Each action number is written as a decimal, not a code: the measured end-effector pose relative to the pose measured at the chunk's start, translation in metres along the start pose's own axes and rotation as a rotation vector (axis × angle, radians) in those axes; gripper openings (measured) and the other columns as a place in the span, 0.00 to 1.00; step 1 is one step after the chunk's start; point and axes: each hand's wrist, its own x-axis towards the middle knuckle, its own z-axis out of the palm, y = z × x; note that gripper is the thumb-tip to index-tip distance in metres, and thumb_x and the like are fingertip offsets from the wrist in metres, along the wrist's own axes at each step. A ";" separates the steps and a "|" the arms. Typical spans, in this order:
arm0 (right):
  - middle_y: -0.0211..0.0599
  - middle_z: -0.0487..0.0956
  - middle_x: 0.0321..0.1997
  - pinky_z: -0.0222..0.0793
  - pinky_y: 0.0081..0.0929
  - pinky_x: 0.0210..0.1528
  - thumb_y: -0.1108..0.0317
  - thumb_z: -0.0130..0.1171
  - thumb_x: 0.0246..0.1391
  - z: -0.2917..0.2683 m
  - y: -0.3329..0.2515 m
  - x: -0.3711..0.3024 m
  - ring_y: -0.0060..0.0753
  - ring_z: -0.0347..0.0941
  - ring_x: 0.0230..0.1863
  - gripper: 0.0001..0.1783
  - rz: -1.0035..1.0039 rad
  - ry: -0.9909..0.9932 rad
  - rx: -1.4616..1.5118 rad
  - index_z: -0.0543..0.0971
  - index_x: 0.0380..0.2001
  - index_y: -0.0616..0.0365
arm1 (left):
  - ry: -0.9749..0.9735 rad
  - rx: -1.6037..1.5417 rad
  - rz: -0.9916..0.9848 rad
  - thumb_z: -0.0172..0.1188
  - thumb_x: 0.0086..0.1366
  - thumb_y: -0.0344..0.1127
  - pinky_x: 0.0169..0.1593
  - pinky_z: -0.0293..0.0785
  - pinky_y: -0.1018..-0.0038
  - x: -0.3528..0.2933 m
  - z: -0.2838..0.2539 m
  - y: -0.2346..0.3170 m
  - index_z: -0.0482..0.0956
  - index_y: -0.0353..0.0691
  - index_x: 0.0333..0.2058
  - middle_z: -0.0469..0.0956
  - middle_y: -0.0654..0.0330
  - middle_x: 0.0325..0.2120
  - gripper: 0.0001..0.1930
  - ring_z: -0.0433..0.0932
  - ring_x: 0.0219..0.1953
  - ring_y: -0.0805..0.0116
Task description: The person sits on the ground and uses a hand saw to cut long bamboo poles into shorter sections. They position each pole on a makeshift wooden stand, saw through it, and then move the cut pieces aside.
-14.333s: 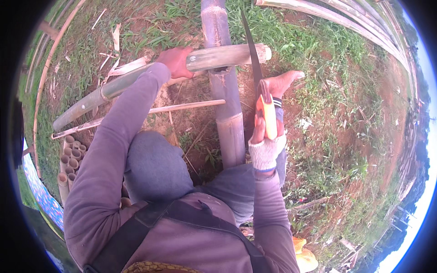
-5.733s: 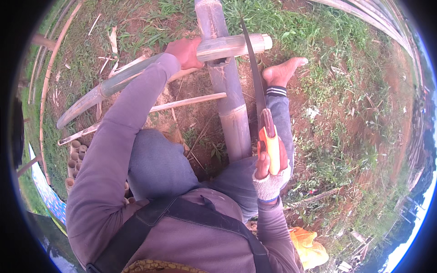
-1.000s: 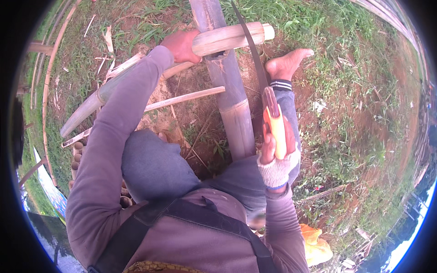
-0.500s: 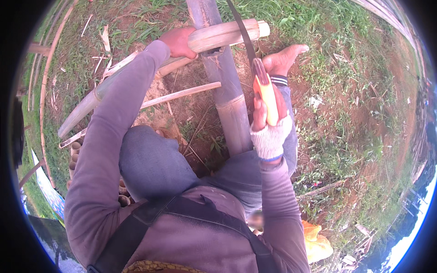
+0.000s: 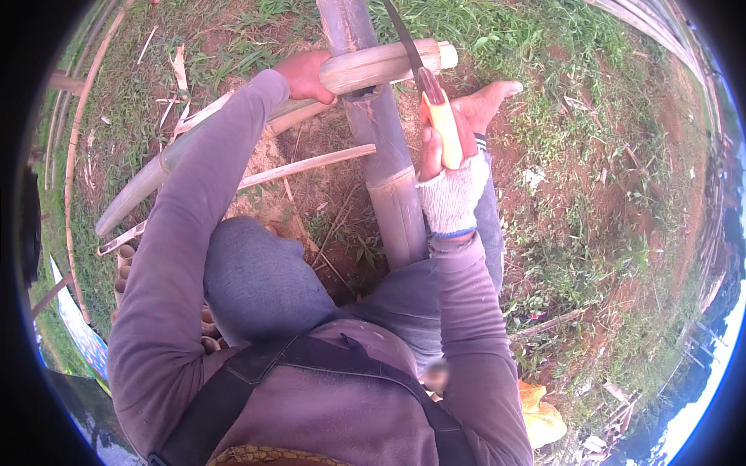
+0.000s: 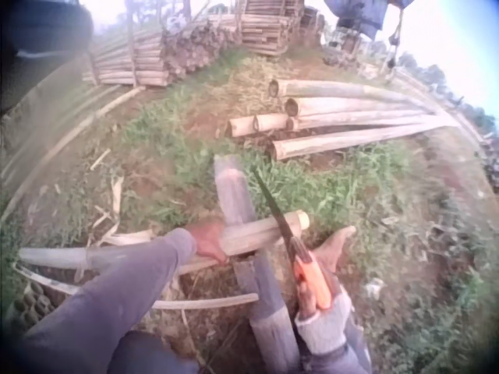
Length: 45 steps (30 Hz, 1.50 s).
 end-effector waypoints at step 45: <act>0.58 0.85 0.59 0.79 0.43 0.61 0.63 0.62 0.70 -0.059 0.017 -0.120 0.55 0.86 0.58 0.24 -0.011 0.018 0.054 0.79 0.62 0.70 | 0.048 0.160 -0.061 0.80 0.45 0.45 0.56 0.80 0.53 -0.026 -0.008 -0.003 0.73 0.39 0.62 0.86 0.40 0.46 0.45 0.86 0.50 0.38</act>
